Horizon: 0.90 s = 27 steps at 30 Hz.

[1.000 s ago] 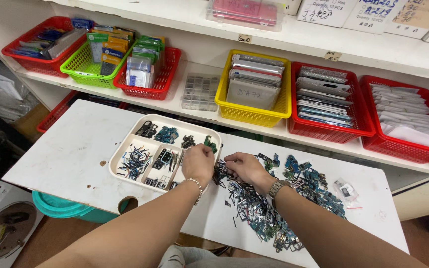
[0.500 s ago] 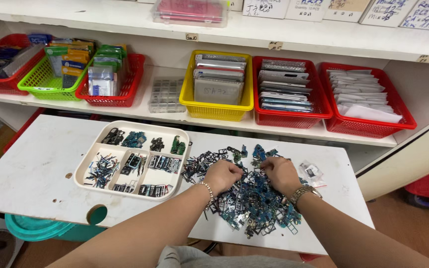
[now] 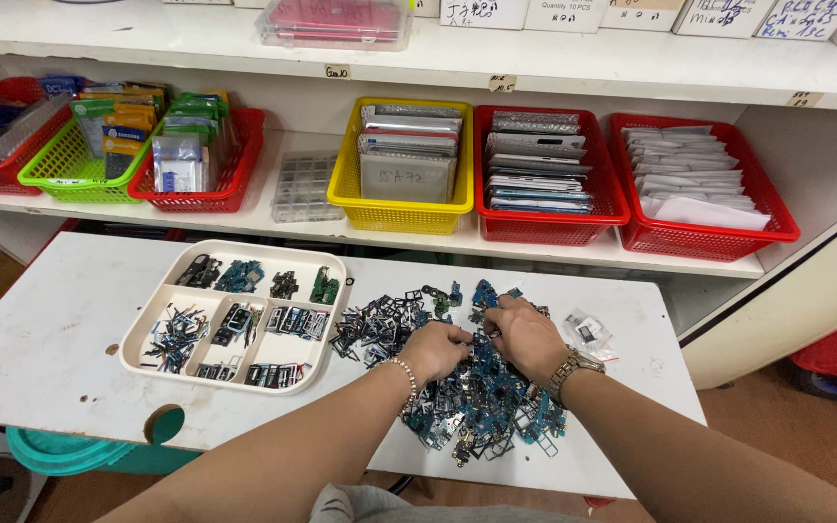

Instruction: The person sorts small electronic components from a large pile on a white table into a compartmentalized tray. They pick up individual pieces, separate them, and place them into specific sections of the tray.

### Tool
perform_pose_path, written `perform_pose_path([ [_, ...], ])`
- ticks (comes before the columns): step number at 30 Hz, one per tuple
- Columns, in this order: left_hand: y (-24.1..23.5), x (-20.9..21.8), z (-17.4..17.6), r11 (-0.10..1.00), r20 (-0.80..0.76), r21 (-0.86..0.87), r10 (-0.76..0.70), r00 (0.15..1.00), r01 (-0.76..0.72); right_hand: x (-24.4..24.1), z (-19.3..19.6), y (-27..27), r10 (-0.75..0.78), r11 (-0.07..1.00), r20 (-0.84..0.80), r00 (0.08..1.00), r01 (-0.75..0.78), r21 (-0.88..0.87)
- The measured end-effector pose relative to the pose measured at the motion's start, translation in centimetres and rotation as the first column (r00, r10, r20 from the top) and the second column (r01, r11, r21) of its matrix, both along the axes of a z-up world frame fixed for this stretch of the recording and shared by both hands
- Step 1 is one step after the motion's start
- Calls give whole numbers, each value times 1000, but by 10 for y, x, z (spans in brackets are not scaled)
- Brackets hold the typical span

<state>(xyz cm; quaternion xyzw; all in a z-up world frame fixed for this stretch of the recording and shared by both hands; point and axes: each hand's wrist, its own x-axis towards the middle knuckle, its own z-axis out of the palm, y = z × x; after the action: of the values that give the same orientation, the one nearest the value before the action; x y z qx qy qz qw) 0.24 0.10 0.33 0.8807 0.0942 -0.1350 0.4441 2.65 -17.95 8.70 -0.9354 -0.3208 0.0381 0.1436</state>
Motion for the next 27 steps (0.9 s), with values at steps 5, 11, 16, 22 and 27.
perform_pose_path([
  [5,2,7,1,901,-126,-375,182,975,-217,5,-4,3,-60,993,6,998,59,105],
  [11,21,6,14,628,-280,-662,297,913,-408,19,-8,43,-5,629,-786,618,613,478],
  [16,60,-16,29,519,-329,-733,297,896,-441,20,-6,62,220,506,-882,416,725,468],
  [22,93,-34,41,531,-302,-717,348,888,-452,14,-13,96,264,488,-880,395,732,475],
  [27,127,-49,36,493,-268,-710,471,840,-503,3,-20,143,211,501,-850,482,694,517],
])
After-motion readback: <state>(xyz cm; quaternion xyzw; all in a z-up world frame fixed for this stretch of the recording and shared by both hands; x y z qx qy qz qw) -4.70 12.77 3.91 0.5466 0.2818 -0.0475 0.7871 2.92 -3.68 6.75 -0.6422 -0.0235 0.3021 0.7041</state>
